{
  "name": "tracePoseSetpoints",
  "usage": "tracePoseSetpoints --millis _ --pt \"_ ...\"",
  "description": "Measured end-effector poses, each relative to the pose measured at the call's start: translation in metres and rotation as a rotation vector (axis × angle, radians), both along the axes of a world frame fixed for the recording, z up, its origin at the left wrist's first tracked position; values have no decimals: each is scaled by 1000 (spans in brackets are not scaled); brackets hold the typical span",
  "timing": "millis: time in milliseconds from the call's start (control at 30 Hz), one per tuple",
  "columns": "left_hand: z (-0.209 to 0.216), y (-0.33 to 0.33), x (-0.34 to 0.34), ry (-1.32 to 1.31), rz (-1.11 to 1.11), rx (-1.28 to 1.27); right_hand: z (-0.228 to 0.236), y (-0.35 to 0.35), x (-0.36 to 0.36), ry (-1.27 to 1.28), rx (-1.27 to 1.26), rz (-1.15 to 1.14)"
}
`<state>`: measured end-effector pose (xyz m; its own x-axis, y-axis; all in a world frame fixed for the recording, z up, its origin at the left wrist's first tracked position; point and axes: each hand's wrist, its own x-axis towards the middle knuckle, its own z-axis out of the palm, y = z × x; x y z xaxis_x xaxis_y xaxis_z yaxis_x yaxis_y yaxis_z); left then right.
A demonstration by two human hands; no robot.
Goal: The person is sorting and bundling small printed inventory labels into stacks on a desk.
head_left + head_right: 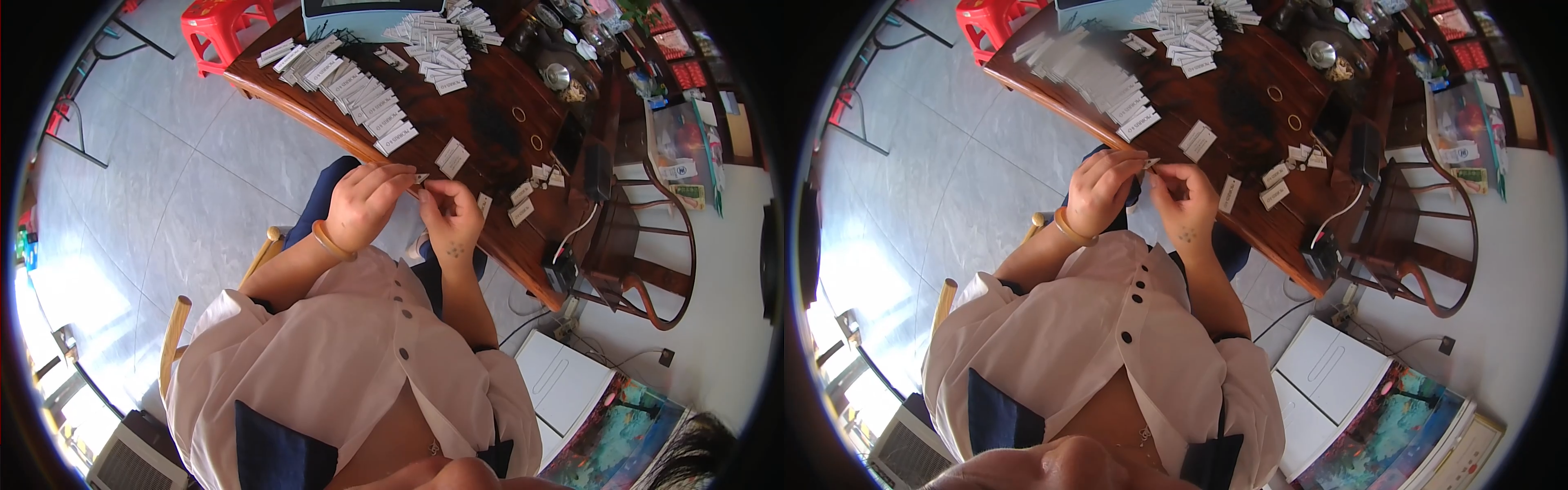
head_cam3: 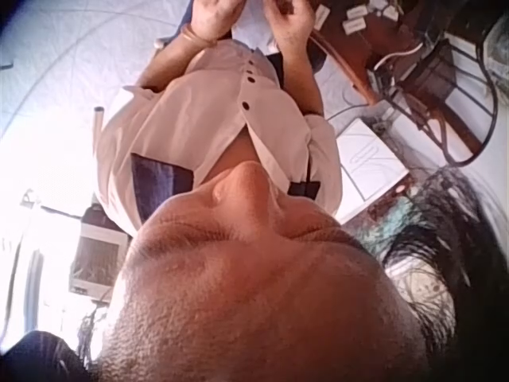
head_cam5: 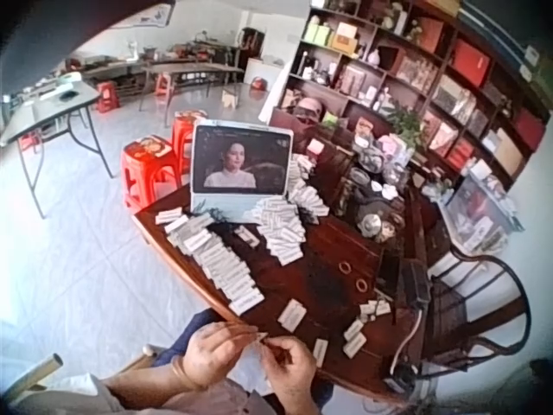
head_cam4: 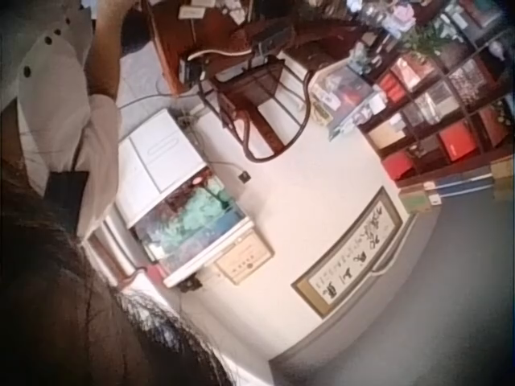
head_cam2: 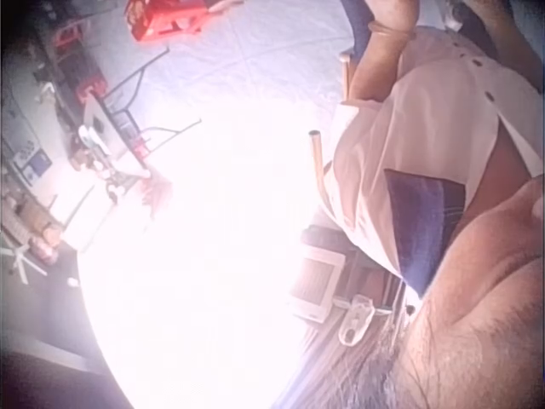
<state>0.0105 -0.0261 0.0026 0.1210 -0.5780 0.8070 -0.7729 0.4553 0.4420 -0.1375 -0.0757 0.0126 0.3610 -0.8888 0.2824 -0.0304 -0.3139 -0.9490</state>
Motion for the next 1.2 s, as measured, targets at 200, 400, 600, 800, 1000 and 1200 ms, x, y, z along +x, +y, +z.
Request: tracePoseSetpoints --millis 200,400,600,800,1000,1200 --pt "1 2 0 -55 -18 -26 3 3 -3 -53 261 82" --pt "1 1 3 -54 -8 -34 -5 2 -4 -106 319 159" --pt "-2 4 6 201 -128 110 5 -9 -11 91 -32 106" --pt "6 7 9 336 -362 230 20 -32 -27 -15 406 275" --pt "5 9 8 353 -444 299 22 -31 -18 -95 428 382" --pt "-4 16 4 558 -408 501 19 -25 -11 -80 -58 223"
